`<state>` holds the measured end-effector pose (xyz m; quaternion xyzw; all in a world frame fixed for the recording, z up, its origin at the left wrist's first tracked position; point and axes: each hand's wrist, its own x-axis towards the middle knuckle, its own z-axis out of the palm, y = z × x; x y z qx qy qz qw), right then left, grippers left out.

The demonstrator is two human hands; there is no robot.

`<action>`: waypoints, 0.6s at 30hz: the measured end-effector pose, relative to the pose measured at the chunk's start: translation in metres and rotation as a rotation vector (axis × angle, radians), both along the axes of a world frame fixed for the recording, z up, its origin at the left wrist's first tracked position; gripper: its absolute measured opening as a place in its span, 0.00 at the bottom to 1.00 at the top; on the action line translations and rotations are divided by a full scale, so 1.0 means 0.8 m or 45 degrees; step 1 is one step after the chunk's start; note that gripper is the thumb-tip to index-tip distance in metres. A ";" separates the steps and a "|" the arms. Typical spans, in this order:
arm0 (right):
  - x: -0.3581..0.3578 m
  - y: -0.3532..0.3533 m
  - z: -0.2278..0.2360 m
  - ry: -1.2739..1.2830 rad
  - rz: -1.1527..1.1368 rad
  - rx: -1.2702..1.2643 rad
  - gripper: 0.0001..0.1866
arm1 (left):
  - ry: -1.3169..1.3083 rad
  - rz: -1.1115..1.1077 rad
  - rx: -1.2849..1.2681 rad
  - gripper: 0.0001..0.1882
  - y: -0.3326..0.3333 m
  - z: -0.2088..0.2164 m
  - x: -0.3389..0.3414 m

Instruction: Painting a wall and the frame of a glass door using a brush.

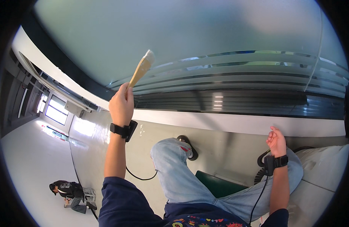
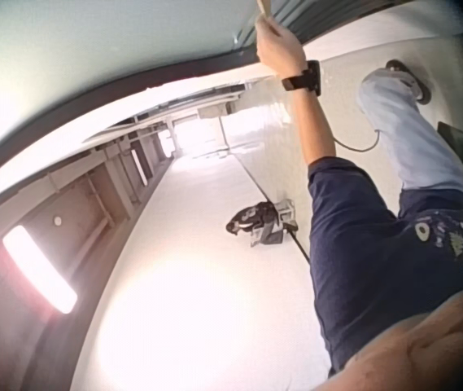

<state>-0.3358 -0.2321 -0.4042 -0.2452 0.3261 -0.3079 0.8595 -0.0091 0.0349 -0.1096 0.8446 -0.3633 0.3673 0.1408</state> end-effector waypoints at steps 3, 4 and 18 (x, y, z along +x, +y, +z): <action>0.000 -0.001 -0.001 0.000 0.008 -0.004 0.09 | 0.058 -0.067 -0.022 0.08 -0.012 0.002 -0.017; -0.001 -0.002 -0.001 -0.004 0.014 -0.006 0.09 | 0.091 -0.123 -0.041 0.08 -0.017 0.002 -0.023; -0.004 0.001 0.003 -0.007 -0.015 -0.030 0.10 | 0.086 -0.091 -0.093 0.10 0.001 0.005 0.021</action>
